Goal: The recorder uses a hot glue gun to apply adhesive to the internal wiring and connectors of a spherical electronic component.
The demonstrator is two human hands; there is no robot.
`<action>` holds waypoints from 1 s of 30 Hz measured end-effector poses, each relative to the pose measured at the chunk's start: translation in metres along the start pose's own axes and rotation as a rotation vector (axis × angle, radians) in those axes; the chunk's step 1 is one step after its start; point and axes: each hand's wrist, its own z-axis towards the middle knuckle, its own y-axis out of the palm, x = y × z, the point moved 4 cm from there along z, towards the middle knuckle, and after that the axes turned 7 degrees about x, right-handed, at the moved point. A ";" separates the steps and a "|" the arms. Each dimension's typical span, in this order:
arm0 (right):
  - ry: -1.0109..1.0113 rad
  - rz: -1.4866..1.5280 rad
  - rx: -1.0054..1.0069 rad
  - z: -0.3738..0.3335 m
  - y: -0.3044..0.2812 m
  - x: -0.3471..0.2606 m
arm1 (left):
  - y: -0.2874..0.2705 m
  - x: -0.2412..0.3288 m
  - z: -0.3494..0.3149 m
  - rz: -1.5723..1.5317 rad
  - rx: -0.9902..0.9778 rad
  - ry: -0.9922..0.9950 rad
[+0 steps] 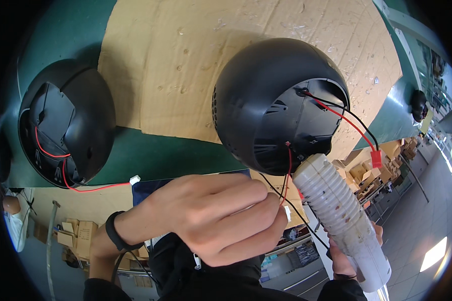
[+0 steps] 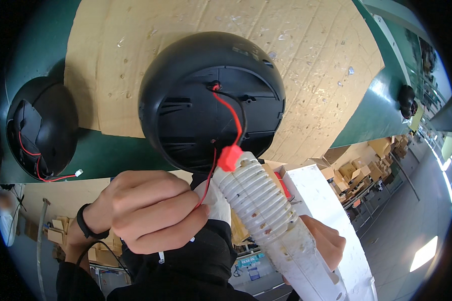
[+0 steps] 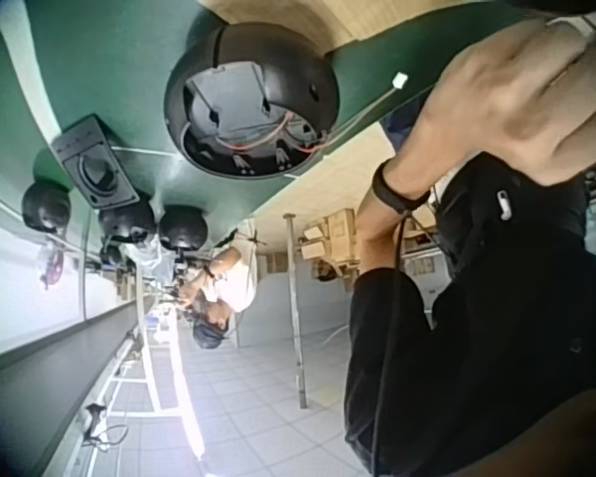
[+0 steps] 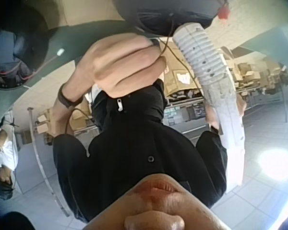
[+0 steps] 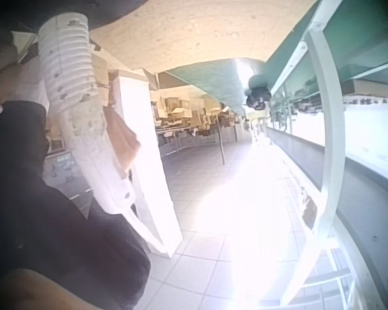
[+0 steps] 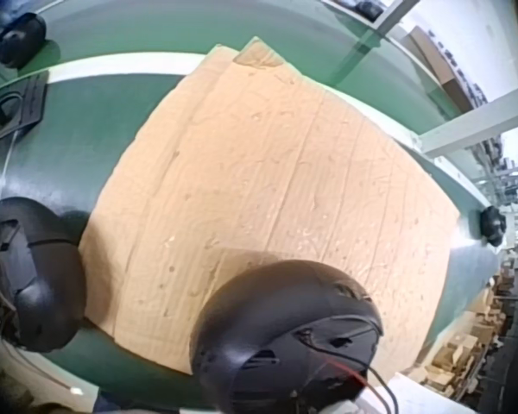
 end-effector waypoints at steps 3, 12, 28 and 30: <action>-0.007 -0.029 -0.025 -0.012 -0.015 0.007 | -0.009 0.006 0.001 0.013 -0.026 -0.038; 0.009 -0.119 -0.101 0.000 0.002 0.000 | -0.027 0.012 0.016 0.120 -0.079 -0.197; 0.127 -0.153 -0.203 -0.058 -0.075 0.058 | -0.030 -0.021 0.055 0.250 -0.053 -0.206; 0.154 -0.137 -0.237 -0.055 -0.070 0.058 | -0.030 -0.022 0.057 0.263 -0.082 -0.191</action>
